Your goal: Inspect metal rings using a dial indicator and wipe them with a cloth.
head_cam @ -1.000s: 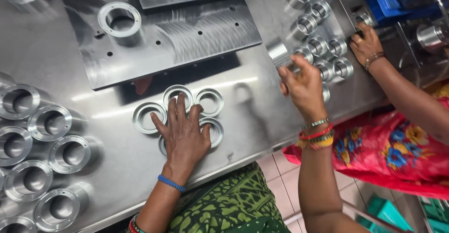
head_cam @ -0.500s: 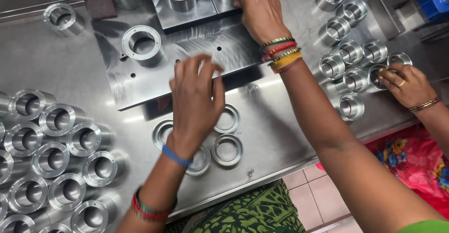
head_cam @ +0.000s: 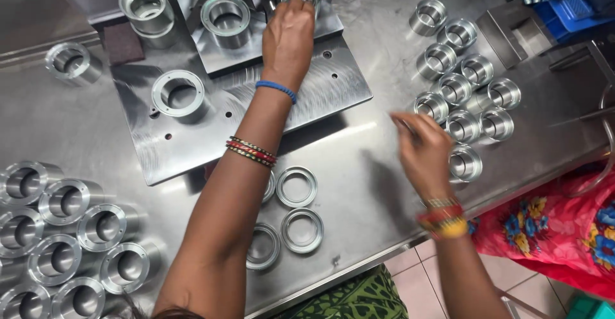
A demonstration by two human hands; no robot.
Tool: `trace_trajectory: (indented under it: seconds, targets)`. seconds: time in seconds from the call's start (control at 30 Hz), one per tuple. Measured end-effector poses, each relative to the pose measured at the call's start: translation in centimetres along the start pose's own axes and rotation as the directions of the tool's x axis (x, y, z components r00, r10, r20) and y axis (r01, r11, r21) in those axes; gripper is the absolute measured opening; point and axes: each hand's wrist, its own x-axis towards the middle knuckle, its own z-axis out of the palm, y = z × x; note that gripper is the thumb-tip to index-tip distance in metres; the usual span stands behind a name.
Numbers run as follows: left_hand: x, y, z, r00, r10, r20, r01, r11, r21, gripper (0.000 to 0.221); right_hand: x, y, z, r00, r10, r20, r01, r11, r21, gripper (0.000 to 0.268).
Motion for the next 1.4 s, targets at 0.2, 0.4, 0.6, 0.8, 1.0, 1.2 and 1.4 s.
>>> trace_trajectory:
  seconds: [0.2,0.4,0.6,0.8,1.0,1.2,1.4]
  targets:
    - [0.6,1.8,0.5,0.998,-0.066,-0.007,0.067,0.986,0.150,0.012,-5.5,4.3,-7.1,0.961,0.278,0.013,-0.263,0.922,-0.283,0.026]
    - [0.6,0.9,3.2,0.994,-0.104,-0.014,0.105,0.982,0.154,0.011,-8.5,8.6,-7.6,0.991,0.124,0.050,-0.094,0.915,-0.393,0.033]
    - [-0.9,2.6,-3.1,0.997,-0.068,-0.029,0.069,0.997,0.028,0.036,-10.3,11.0,-5.8,0.967,0.255,0.018,-0.213,0.843,-0.495,0.034]
    - [-9.8,6.8,-8.8,0.995,0.016,0.099,0.020,0.936,-0.351,0.021,-5.9,8.8,-5.4,0.784,0.601,0.153,-0.616,0.785,0.072,0.022]
    - [-19.1,12.2,-15.7,0.878,0.345,0.333,-0.108,0.819,-0.564,0.018,6.2,0.7,-0.1,0.954,-0.224,0.200,0.152,0.935,0.321,0.019]
    - [-20.6,11.6,-16.6,0.719,0.376,0.585,-0.099,0.888,-0.448,0.022,13.7,-1.8,8.4,0.851,-0.450,0.271,0.425,0.893,0.149,0.014]
    - [-15.6,7.1,-14.7,0.855,0.149,0.496,-0.036,0.972,-0.230,0.047,16.0,-3.4,11.7,0.879,-0.422,0.219,0.451,0.887,-0.098,0.021]
